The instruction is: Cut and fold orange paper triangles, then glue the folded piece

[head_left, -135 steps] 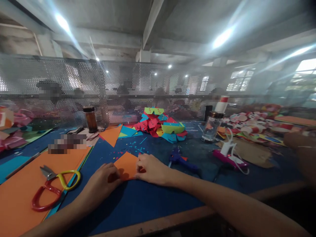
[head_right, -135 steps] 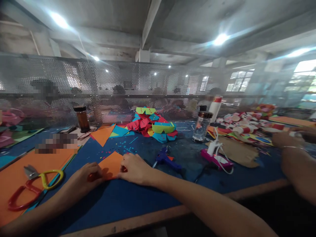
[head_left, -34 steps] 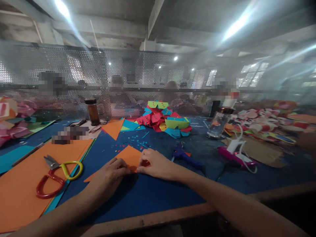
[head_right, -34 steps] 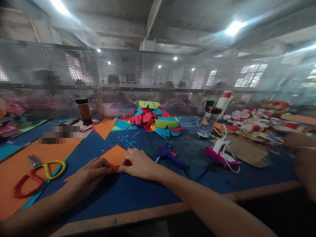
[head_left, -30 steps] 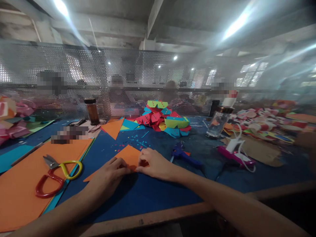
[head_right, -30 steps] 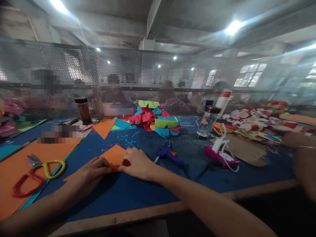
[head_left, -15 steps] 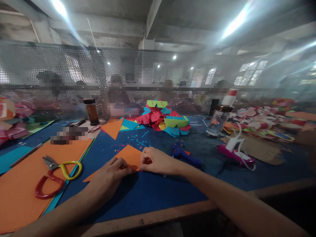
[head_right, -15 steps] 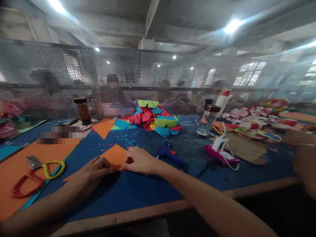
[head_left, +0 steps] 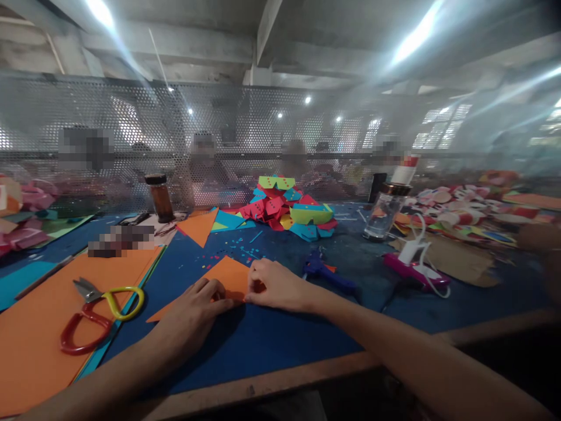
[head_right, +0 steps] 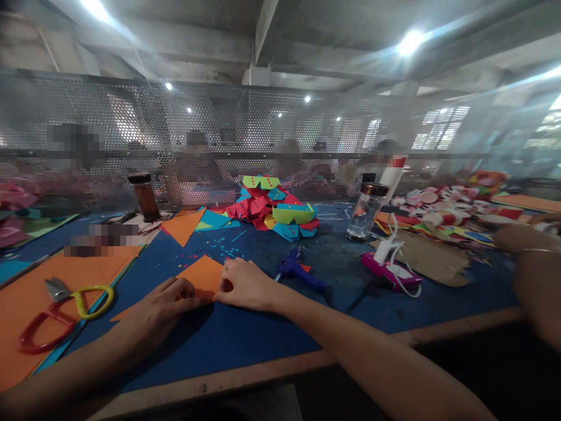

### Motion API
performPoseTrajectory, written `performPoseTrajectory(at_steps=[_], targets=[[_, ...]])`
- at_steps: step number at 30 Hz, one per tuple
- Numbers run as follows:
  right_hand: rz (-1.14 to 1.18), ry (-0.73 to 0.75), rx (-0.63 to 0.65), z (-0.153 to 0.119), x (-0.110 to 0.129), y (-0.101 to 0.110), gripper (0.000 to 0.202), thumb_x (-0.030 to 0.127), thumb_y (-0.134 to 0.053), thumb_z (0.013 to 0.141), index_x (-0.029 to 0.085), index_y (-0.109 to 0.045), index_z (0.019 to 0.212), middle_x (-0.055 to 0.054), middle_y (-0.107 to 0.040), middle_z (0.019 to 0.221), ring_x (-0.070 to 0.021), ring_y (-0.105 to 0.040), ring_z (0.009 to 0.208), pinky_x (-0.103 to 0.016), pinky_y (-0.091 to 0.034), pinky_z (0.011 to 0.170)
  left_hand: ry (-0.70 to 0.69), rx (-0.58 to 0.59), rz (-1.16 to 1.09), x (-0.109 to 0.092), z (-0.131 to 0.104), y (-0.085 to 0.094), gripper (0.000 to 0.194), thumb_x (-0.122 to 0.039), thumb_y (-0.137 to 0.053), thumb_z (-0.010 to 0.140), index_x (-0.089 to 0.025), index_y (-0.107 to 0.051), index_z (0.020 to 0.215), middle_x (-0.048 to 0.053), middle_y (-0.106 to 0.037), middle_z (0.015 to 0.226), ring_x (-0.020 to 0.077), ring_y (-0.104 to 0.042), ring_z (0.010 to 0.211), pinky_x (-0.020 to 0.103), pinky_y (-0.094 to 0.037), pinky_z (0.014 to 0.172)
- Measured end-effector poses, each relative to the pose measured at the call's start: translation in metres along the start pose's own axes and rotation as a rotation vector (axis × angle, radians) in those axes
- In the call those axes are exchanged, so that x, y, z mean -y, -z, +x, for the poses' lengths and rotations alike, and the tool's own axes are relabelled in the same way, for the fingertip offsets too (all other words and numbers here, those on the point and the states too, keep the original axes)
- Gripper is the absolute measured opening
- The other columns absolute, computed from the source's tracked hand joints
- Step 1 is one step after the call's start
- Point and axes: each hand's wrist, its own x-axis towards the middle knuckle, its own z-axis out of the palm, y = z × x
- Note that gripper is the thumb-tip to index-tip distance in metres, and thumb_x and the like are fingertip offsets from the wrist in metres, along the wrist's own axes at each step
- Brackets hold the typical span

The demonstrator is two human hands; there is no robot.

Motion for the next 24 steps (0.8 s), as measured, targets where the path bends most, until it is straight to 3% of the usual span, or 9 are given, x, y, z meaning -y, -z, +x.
performPoseTrajectory(at_steps=[24], targets=[[-0.050,0.055,0.095,-0.002,-0.018,0.012,0.022,0.041,-0.071,0.082,0.019,-0.072,0.080,-0.005,-0.064,0.094,-0.0225,-0.058,0.093,-0.031,-0.041,0.079,-0.008,-0.029,0.014,-0.001,0.001,-0.001,0.048,-0.006,-0.043,0.093,-0.036,-0.059,0.126,0.004,-0.054,0.098,0.0205,-0.052,0.086,0.035,-0.046,0.077]])
